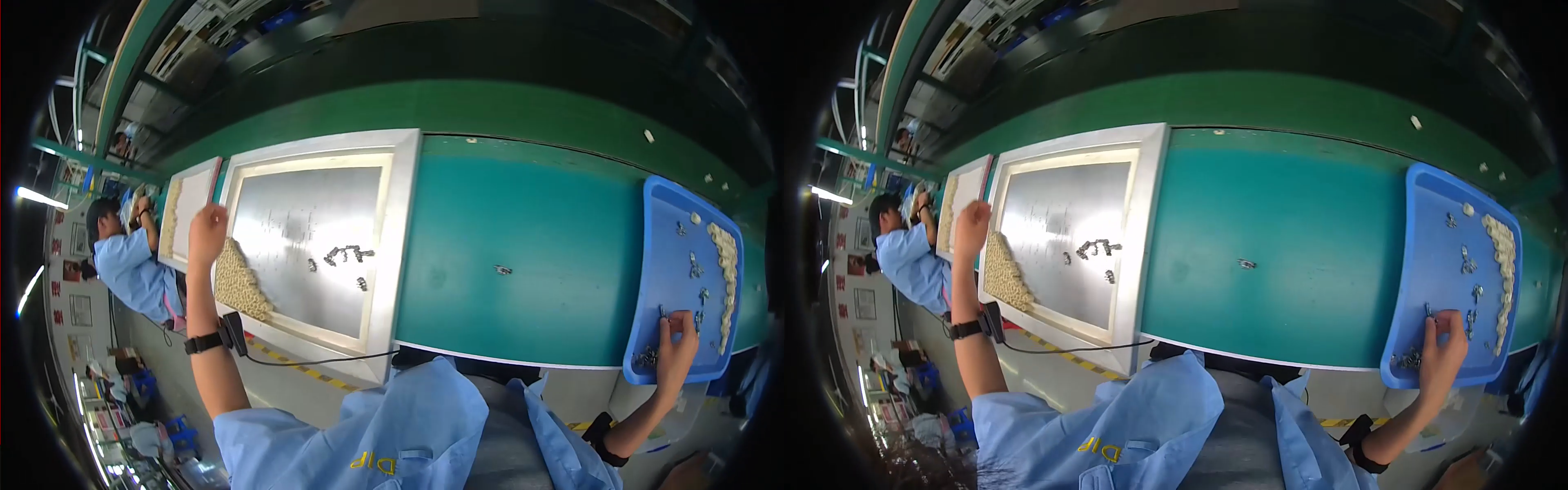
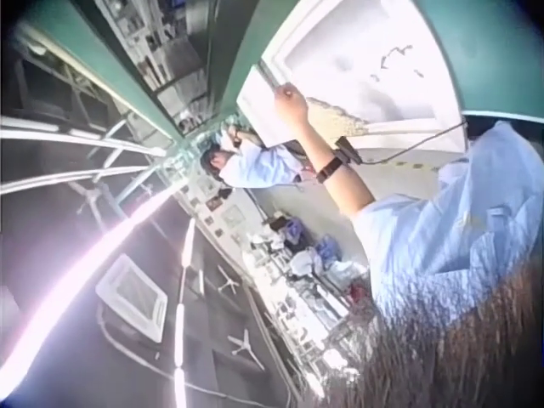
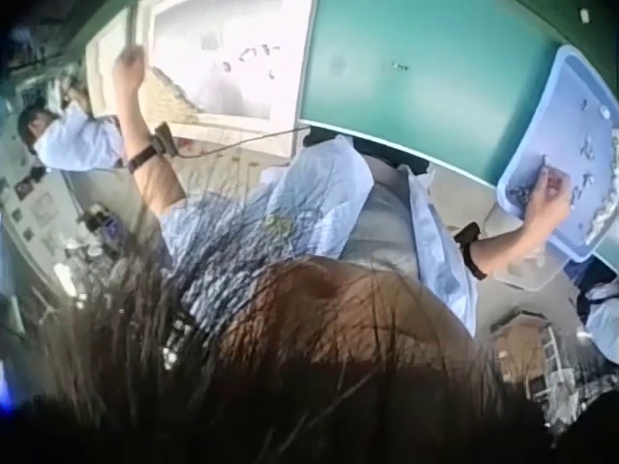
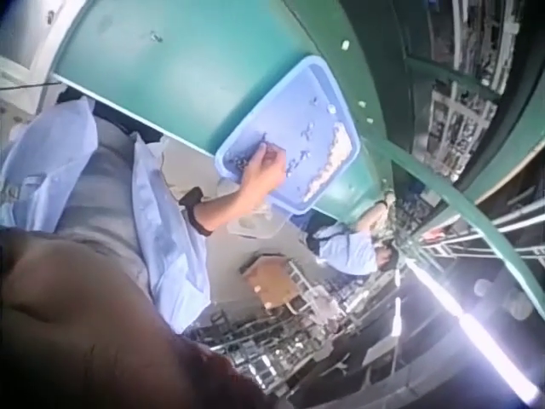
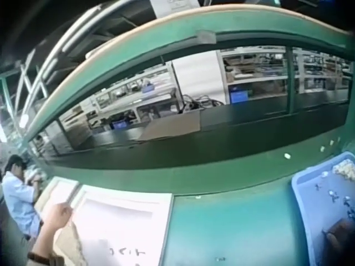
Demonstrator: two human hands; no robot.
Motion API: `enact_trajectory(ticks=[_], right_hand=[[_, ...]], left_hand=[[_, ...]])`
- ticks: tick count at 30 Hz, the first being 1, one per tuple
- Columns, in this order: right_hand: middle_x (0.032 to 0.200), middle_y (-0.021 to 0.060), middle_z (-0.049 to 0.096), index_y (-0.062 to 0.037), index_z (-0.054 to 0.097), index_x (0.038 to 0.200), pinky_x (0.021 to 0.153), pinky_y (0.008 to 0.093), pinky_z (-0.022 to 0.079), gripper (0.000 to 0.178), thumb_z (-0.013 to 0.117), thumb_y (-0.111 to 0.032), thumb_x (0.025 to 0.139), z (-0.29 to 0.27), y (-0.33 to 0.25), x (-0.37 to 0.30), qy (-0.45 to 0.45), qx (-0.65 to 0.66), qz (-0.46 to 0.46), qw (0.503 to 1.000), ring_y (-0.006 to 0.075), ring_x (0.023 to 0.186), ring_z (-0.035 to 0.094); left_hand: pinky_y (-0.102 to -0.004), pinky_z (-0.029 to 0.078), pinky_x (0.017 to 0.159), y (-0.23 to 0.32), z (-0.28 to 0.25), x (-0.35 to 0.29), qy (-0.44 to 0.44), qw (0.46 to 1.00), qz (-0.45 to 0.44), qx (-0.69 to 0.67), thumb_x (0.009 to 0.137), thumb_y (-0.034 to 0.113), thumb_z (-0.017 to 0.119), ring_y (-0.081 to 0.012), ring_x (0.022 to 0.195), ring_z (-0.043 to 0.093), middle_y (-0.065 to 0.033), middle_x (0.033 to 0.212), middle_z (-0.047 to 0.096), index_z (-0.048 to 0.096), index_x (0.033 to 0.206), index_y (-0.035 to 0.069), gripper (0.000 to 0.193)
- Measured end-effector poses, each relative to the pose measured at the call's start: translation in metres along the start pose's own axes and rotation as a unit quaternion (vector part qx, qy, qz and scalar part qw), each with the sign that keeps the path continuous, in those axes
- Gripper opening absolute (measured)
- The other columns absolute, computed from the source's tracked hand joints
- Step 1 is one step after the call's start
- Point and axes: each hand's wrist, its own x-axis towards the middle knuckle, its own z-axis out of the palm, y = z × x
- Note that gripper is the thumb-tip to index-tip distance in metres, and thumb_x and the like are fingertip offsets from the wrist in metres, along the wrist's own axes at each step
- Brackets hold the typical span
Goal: The person picks up a white plastic component and a metal piece by hand, joins them together, and places the assembled unit onto a metal tray.
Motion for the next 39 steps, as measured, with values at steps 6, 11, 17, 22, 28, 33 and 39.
enact_trajectory(ticks=[6, 11, 17, 22, 28, 33, 39], right_hand=[[0.094, 0.0176, 0.072, 0.0027, 0.066, 0.113, 0.082, 0.0400, 0.053, 0.018, 0.066, -0.006, 0.098, 0.011, 0.001, -0.002, 0.028, -0.010, -0.015, 0.999, 0.0277, 0.085, 0.069], [0.102, 0.0172, 0.074, 0.0027, 0.067, 0.118, 0.086, 0.0380, 0.053, 0.021, 0.063, -0.008, 0.100, 0.009, -0.006, -0.003, 0.034, 0.012, -0.019, 0.999, 0.0261, 0.092, 0.071], [0.097, 0.0143, 0.073, 0.0029, 0.066, 0.110, 0.084, 0.0358, 0.052, 0.015, 0.064, -0.005, 0.098, 0.010, -0.017, -0.008, 0.054, 0.009, -0.048, 0.997, 0.0243, 0.090, 0.069], [0.084, 0.0080, 0.063, 0.0017, 0.064, 0.096, 0.079, 0.0312, 0.049, 0.007, 0.069, 0.002, 0.091, 0.001, -0.018, -0.017, 0.082, 0.033, -0.068, 0.994, 0.0175, 0.081, 0.060], [0.103, 0.0108, 0.072, 0.0017, 0.068, 0.102, 0.088, 0.0332, 0.056, 0.009, 0.072, -0.004, 0.096, 0.025, -0.055, 0.005, 0.051, 0.193, -0.102, 0.974, 0.0190, 0.097, 0.071], [0.108, 0.0126, 0.071, -0.0010, 0.059, 0.110, 0.090, 0.0358, 0.057, 0.011, 0.066, -0.003, 0.101, 0.016, -0.038, -0.003, 0.013, 0.466, -0.050, 0.883, 0.0199, 0.099, 0.073], [0.105, 0.0114, 0.071, -0.0011, 0.057, 0.109, 0.082, 0.0312, 0.055, 0.012, 0.066, -0.002, 0.101, 0.016, -0.021, 0.009, -0.042, 0.562, -0.096, 0.821, 0.0151, 0.090, 0.069]], left_hand=[[-0.0455, 0.053, 0.077, -0.039, 0.018, -0.077, 0.005, 0.985, -0.100, 0.140, 0.091, 0.023, 0.071, -0.0338, 0.086, 0.069, -0.0146, 0.091, 0.074, 0.074, 0.095, 0.003, 0.020], [-0.0492, 0.049, 0.090, -0.025, 0.034, -0.073, 0.019, 0.953, -0.151, 0.262, 0.087, 0.034, 0.071, -0.0336, 0.101, 0.066, -0.0122, 0.097, 0.076, 0.076, 0.092, 0.007, 0.028], [-0.0511, 0.047, 0.096, -0.030, 0.047, -0.062, 0.040, 0.939, -0.190, 0.283, 0.084, 0.034, 0.071, -0.0337, 0.108, 0.065, -0.0142, 0.099, 0.076, 0.078, 0.089, 0.006, 0.030], [-0.0562, 0.059, 0.072, -0.050, 0.080, -0.041, 0.067, 0.938, -0.207, 0.271, 0.085, 0.040, 0.071, -0.0445, 0.081, 0.074, -0.0223, 0.089, 0.075, 0.077, 0.087, 0.002, 0.039], [-0.0531, 0.059, 0.078, 0.018, 0.153, 0.037, 0.022, 0.978, -0.078, 0.192, 0.091, 0.044, 0.070, -0.0393, 0.093, 0.074, -0.0214, 0.099, 0.074, 0.075, 0.099, 0.002, 0.043], [-0.0493, 0.056, 0.089, 0.176, 0.145, 0.069, -0.014, 0.998, 0.057, 0.011, 0.095, 0.041, 0.069, -0.0371, 0.108, 0.068, -0.0211, 0.118, 0.068, 0.068, 0.116, 0.000, 0.046], [-0.0448, 0.052, 0.102, 0.281, 0.092, 0.032, -0.024, 0.992, 0.055, -0.112, 0.101, 0.037, 0.068, -0.0344, 0.127, 0.062, -0.0208, 0.141, 0.061, 0.060, 0.137, -0.002, 0.054]])
